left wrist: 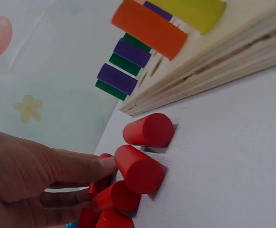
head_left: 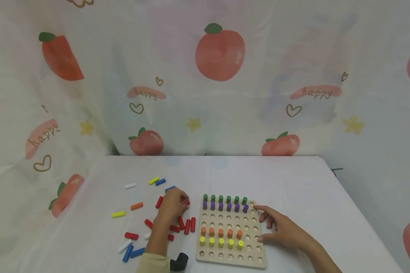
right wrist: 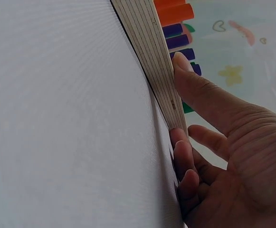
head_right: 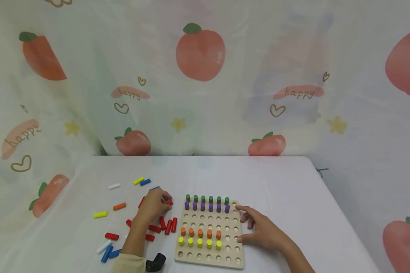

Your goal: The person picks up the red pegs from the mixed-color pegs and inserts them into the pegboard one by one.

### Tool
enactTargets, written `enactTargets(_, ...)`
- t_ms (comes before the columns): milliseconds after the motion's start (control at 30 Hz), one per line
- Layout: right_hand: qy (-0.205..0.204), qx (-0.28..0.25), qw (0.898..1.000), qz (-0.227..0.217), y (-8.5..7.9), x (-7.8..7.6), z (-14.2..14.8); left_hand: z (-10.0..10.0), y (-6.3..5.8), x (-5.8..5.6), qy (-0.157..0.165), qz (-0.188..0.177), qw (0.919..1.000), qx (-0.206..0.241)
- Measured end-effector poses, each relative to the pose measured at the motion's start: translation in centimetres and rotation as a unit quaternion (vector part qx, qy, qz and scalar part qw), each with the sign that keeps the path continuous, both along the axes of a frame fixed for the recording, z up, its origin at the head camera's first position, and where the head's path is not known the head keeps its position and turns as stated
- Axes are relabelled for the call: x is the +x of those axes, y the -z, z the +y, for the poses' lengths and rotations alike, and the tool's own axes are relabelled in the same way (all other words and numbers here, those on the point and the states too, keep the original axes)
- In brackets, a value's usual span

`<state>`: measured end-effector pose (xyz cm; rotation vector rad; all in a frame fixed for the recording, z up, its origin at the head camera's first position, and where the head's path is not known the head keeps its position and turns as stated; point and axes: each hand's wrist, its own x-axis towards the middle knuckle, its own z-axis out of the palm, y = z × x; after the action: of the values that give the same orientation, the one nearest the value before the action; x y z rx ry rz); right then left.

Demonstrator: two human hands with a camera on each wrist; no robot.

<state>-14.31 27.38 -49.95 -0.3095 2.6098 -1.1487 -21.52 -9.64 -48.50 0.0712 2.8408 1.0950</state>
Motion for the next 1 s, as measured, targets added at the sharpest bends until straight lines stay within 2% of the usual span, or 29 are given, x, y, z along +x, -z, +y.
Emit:
enactTargets(233,-0.008,0.0,1.0,0.004,-0.3,0.0,0.0,0.1,0.3,0.1,-0.009,0.011,0.9999,-0.009)
enactTargets(567,0.003,0.0,1.0,-0.003,-0.1,0.1,0.0,-0.4,0.0,-0.2,-0.003,0.021,0.9994,0.028)
enactTargets(667,0.003,-0.002,1.0,-0.004,-0.1,0.1,-0.1,-0.8,-0.2,-0.3,0.007,0.028,0.999,0.033)
enactTargets(800,0.001,-0.001,1.0,0.001,-0.1,0.2,-0.1,-1.4,-0.2,-0.6,0.039,0.034,0.9969,0.058)
enactTargets(900,-0.001,0.0,1.0,0.003,-0.1,0.2,-0.1,-1.8,-0.2,-0.7,0.066,0.031,0.994,0.082)
enactTargets(1000,0.0,0.0,1.0,0.004,-0.1,0.2,-0.1,-1.8,-0.1,-0.8,0.077,0.023,0.9919,0.099)
